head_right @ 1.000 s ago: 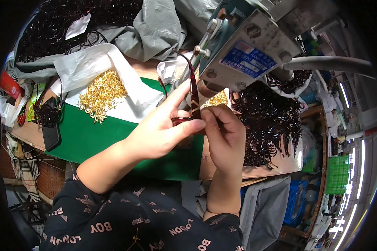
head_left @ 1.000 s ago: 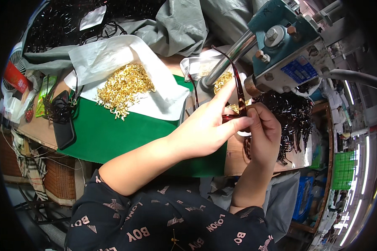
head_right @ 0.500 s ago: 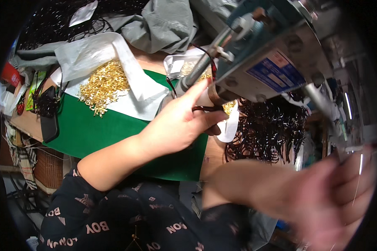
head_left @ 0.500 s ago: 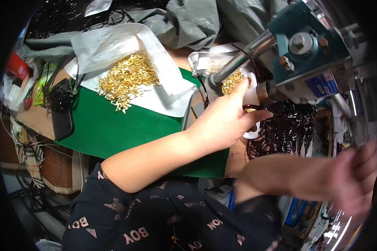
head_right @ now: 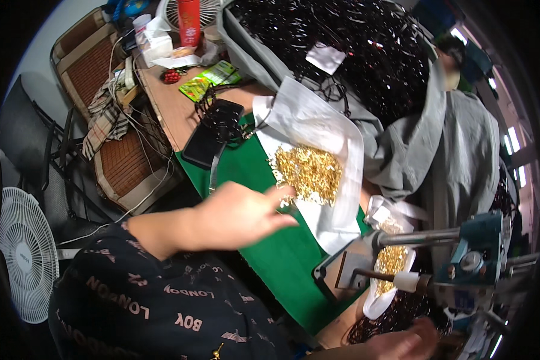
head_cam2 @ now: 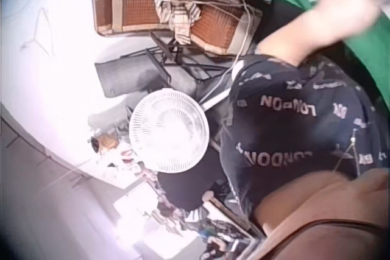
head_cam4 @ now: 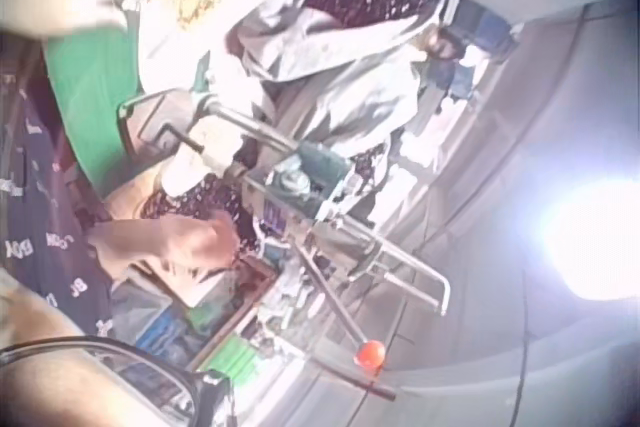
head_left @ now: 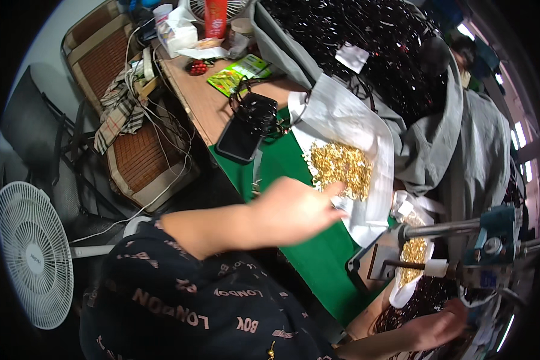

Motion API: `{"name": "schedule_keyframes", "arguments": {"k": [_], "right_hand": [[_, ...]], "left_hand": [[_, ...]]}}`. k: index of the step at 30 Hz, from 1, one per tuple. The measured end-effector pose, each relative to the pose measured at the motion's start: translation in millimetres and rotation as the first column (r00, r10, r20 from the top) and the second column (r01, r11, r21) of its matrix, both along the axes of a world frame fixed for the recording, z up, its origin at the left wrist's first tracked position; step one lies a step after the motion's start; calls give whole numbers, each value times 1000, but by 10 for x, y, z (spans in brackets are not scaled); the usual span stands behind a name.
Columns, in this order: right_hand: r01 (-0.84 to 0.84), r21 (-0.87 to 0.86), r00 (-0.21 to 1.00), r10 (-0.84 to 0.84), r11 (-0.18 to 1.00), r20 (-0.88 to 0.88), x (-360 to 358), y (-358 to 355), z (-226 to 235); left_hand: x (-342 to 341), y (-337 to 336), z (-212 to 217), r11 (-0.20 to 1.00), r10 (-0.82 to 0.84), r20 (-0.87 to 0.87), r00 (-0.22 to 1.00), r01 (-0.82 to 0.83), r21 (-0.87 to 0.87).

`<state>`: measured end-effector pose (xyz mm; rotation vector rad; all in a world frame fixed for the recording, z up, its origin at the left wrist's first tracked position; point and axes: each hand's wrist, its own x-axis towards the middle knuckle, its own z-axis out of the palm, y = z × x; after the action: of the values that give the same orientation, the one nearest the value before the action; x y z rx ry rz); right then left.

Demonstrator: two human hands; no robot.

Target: The person repeatedly picks up eyeglass frames and small gold-colored components from a green mat, inserts the components into the frame arms, and places the frames back on the mat. The person handles the frames and components by hand throughout the sequence.

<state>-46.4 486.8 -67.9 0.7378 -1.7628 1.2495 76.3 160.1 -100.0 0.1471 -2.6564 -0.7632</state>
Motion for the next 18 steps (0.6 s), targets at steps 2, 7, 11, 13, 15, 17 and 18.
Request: {"name": "schedule_keyframes", "arguments": {"k": [2,7,11,13,15,17,18], "right_hand": [[124,-16,972,-119,992,203,166,-302,-221],[-104,-47,954,113,993,277,228,-467,-372],[-125,-69,929,142,990,343,238,-420,-421],[-90,-67,927,108,994,359,250,-398,-481],[-75,-64,915,94,995,392,296,-460,-500],[-84,-48,897,96,995,432,382,-652,-481],[-127,-17,905,123,992,407,395,-747,-462]], "left_hand": [[196,-379,-90,996,88,47,995,-89,15],[100,-1020,-136,973,187,124,975,-201,113],[-148,-1393,-30,942,155,106,982,-115,-316],[-390,-1679,-208,918,-15,-290,957,-102,-384],[-638,-1805,-141,948,69,-322,944,-162,-274],[-997,-2017,-286,927,193,-300,934,-273,-255],[-1184,-2144,-376,914,219,-97,971,-239,-327]]}}
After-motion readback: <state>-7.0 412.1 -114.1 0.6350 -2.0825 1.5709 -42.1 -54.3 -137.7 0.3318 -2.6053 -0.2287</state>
